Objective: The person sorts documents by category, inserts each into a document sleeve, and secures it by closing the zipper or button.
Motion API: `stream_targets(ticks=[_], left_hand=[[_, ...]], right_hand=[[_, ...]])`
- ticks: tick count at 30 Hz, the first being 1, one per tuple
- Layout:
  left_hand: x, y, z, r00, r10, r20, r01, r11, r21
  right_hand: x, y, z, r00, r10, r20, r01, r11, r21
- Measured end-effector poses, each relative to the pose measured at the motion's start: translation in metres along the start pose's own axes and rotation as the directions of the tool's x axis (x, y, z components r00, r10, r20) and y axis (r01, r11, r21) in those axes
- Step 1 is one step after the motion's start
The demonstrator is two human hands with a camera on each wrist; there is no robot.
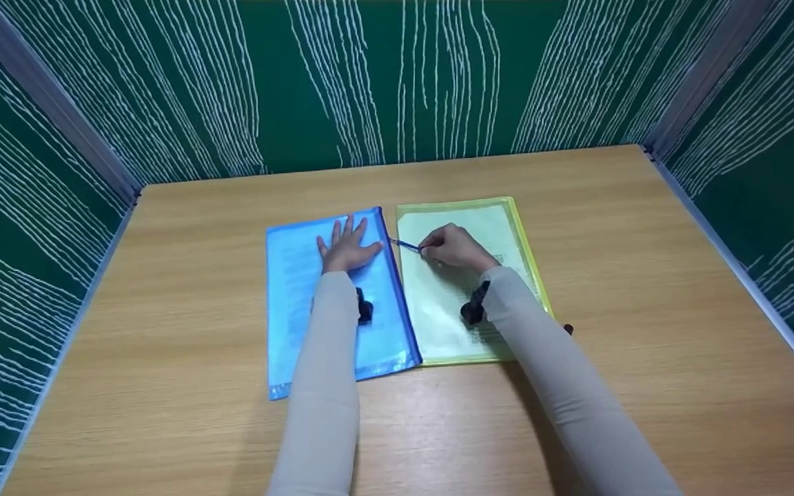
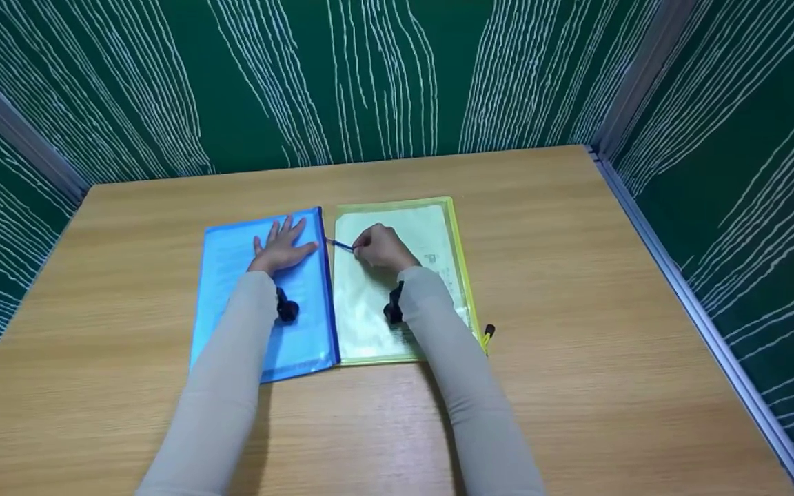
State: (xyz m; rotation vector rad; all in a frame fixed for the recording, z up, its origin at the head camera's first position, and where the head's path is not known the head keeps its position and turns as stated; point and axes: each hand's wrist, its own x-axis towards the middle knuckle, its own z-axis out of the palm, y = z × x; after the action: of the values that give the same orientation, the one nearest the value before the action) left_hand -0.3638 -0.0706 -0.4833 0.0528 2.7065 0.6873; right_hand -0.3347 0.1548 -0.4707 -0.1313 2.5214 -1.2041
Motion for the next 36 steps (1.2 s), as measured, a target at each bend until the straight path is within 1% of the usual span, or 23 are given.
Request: stream_targets(ticks=[4, 12, 21, 27, 29, 33, 34, 36], left_hand=[[0.002, 0.001, 0.000, 1.000, 0.003, 0.001, -0.003, 1.000, 0.007], [0.002, 0.002, -0.002, 1.000, -0.003, -0.001, 0.003, 1.000, 0.004], [0.000, 0.005, -0.001, 1.000, 0.008, 0.009, -0.008, 1.000, 0.001], [0.000, 0.002, -0.003, 1.000, 0.010, 0.001, -0.010, 1.000, -0.003], [0.000, 0.001, -0.004, 1.000, 0.015, -0.003, -0.015, 1.000, 0.002], [0.000, -0.001, -0.002, 1.000, 0.027, 0.002, -0.027, 1.000, -0.003], [0.000, -0.001, -0.002, 1.000, 0.028, 0.004, -0.028, 1.000, -0.005], [0.000, -0.002, 0.000, 1.000, 0.027, 0.008, -0.027, 1.000, -0.010]], right_hand=[[-0.002, -0.001, -0.001, 1.000, -0.028, 0.007, 0.028, 1.000, -0.010], [-0.003, -0.001, -0.004, 1.000, -0.022, 0.014, 0.022, 0.999, -0.033], [-0.005, 0.002, -0.004, 1.000, -0.020, 0.013, 0.021, 0.998, -0.059], [-0.008, 0.001, -0.006, 1.000, -0.020, 0.023, 0.021, 0.998, -0.066], [-0.009, 0.002, -0.006, 0.999, -0.046, 0.028, 0.048, 0.996, -0.070], [-0.010, 0.002, -0.005, 0.997, -0.069, 0.041, 0.072, 0.995, -0.074], [-0.011, 0.002, -0.005, 0.997, -0.070, 0.043, 0.073, 0.994, -0.077], [-0.011, 0.003, -0.004, 0.998, -0.045, 0.048, 0.048, 0.996, -0.073]])
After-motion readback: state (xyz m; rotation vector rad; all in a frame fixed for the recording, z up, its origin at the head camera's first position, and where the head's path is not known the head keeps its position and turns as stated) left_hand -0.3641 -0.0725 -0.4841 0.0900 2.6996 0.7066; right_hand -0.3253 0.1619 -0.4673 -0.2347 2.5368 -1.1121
